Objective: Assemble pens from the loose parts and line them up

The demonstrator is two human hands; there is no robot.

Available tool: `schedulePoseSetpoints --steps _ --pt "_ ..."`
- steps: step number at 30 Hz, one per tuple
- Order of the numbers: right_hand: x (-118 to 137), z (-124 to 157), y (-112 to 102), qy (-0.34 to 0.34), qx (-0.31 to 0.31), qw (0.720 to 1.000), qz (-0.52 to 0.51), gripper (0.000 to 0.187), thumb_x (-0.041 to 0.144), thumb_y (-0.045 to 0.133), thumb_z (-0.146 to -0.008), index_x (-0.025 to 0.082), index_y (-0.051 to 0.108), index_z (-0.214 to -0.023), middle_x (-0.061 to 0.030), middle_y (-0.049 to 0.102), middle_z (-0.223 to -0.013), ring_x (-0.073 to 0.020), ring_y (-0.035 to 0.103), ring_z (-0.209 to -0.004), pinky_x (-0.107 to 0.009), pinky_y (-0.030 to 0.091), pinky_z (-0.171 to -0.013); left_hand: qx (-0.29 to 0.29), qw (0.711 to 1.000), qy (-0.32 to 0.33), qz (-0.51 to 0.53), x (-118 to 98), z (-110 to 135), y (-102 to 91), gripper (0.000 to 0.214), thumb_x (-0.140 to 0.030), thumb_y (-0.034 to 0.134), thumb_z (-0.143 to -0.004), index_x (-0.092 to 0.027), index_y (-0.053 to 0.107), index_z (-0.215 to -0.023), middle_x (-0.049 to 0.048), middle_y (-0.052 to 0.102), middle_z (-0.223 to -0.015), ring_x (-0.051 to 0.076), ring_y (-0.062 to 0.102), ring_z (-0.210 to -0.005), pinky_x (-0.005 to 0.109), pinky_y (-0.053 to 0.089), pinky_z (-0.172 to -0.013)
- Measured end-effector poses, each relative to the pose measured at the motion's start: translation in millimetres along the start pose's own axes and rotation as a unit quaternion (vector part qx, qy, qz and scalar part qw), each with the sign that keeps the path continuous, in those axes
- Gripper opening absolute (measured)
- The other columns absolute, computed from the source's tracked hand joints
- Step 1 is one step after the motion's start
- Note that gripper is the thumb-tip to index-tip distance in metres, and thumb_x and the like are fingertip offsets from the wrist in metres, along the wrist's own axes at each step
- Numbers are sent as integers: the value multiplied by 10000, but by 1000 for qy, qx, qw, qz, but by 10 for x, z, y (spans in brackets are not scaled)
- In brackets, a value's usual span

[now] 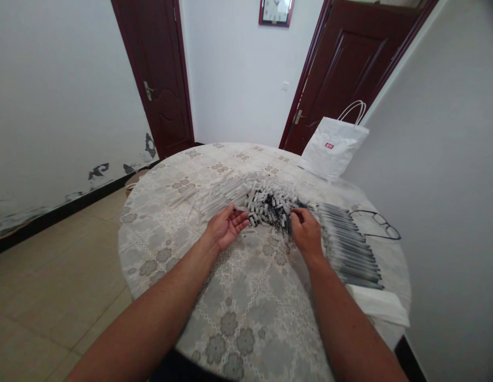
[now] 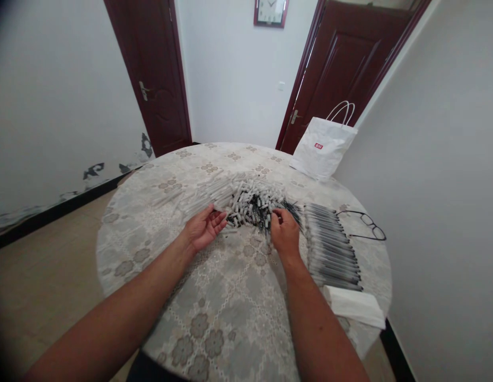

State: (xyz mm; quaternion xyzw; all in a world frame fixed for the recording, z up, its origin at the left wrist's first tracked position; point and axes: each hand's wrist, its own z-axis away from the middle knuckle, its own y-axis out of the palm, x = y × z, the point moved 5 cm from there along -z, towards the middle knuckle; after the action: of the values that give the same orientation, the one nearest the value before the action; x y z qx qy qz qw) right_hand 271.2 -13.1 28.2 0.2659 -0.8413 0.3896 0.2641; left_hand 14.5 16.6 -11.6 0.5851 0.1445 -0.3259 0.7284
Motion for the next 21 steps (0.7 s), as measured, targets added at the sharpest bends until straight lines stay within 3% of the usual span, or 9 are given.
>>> schedulePoseSetpoints --steps 6,14,21 --pt "-90 -6 101 -47 74 992 93 255 268 522 -879 151 720 -990 -108 727 -965 -227 651 -876 -334 477 -846 5 1000 15 -13 0 36 42 165 -287 605 -942 -143 565 -872 86 727 -767 209 747 -729 355 627 -676" --pt "207 222 383 -137 231 947 179 219 211 519 -930 180 699 -1051 -82 682 -1022 -193 621 -992 -263 440 -899 -18 996 84 3 -113 12 4 153 -252 619 -923 -156 520 -856 91 718 -767 244 756 -802 411 616 -764" --pt "264 299 444 -121 280 919 250 244 220 511 -950 216 685 -1120 -75 667 -1094 -184 616 -1026 -243 423 -883 -22 996 84 -1 -116 18 -2 159 -264 629 -912 -161 515 -873 90 719 -777 251 757 -814 416 613 -774"
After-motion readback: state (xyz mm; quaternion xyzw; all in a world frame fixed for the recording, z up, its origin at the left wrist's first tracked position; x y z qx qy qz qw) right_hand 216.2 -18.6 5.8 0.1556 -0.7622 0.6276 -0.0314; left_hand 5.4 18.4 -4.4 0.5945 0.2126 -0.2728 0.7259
